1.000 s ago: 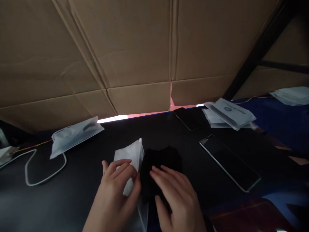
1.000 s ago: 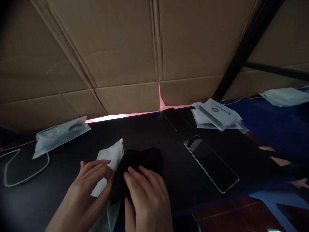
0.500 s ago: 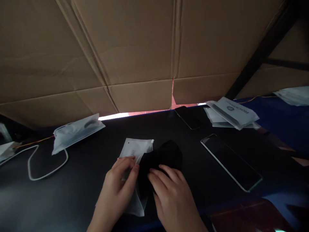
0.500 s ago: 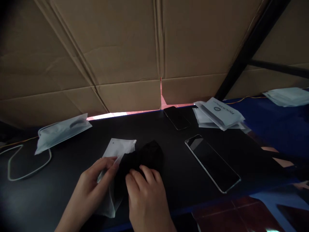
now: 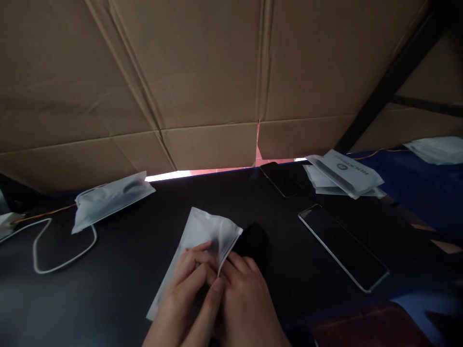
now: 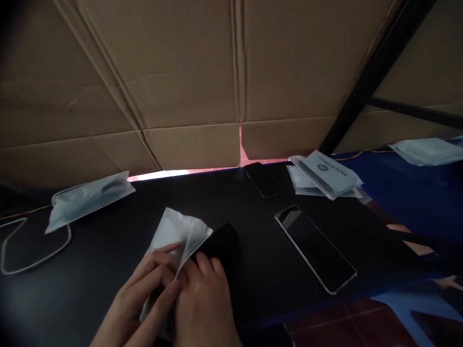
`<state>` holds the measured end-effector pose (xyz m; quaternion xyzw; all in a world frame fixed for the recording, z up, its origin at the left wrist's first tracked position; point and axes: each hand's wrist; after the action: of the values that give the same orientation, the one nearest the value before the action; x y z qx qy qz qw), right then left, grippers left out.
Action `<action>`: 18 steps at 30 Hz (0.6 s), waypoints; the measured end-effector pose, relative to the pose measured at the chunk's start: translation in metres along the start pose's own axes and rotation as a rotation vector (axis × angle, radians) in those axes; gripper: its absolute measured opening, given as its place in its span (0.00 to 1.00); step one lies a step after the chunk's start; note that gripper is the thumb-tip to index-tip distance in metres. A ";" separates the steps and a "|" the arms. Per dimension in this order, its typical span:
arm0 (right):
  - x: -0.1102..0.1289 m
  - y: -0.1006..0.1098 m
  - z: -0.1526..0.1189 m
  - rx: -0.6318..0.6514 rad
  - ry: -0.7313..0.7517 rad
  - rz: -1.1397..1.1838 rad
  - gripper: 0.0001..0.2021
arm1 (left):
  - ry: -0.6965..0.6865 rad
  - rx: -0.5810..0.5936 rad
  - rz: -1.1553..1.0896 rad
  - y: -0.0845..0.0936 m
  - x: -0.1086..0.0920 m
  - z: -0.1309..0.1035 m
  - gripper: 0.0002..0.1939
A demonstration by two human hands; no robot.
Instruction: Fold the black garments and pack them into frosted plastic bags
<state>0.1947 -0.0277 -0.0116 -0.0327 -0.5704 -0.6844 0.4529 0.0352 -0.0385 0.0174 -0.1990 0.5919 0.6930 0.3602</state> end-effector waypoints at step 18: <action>-0.021 0.033 -0.008 0.431 0.131 0.288 0.15 | -0.090 0.236 0.464 0.006 0.047 0.002 0.33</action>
<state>0.2321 -0.0203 -0.0017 0.0281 -0.6620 -0.4762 0.5781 -0.0001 -0.0242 -0.0111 0.0164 0.6819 0.6914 0.2381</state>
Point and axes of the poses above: each hand's wrist, its own z-axis towards the middle knuckle, its own y-axis out of the back of the hand, x = y × z, and after that the axes turned 5 degrees about y, right-handed
